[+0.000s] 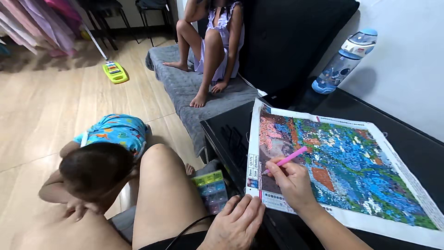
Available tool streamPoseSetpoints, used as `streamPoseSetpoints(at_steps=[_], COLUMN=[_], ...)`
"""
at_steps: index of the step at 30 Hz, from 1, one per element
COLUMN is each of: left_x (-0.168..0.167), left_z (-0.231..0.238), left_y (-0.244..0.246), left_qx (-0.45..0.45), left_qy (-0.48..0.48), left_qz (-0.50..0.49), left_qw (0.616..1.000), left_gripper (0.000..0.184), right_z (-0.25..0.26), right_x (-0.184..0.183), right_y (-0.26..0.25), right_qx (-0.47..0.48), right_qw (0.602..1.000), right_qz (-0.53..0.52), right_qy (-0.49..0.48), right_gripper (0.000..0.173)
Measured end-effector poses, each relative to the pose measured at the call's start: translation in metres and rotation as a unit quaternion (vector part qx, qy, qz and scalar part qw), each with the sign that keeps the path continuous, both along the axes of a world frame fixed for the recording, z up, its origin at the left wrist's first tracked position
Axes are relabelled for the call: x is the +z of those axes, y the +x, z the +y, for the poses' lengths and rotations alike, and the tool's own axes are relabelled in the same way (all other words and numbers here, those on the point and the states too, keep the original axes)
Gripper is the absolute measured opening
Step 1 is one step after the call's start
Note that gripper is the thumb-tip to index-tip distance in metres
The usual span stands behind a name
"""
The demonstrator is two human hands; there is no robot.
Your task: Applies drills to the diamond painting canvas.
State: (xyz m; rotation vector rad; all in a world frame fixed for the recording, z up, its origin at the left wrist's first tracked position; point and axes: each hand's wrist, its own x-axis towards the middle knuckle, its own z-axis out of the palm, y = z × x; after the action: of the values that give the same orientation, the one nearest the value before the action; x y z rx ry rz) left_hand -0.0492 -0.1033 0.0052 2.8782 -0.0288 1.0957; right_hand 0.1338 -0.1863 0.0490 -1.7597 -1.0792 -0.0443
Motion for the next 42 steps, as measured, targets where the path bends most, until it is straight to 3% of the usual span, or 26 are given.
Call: streamPoseSetpoints(at_steps=[42], left_x=[-0.0011], left_z=[-0.0004], left_y=[-0.0012], left_qx=[0.002], left_qy=[-0.003], left_qz=[-0.003], left_qw=[1.000], left_gripper=[0.033], right_z=[-0.0019], right_x=[0.0012], right_y=[-0.0005], right_qx=[0.022], right_qw=[0.999], right_qz=[0.031], right_qy=[0.002], right_gripper=[0.026])
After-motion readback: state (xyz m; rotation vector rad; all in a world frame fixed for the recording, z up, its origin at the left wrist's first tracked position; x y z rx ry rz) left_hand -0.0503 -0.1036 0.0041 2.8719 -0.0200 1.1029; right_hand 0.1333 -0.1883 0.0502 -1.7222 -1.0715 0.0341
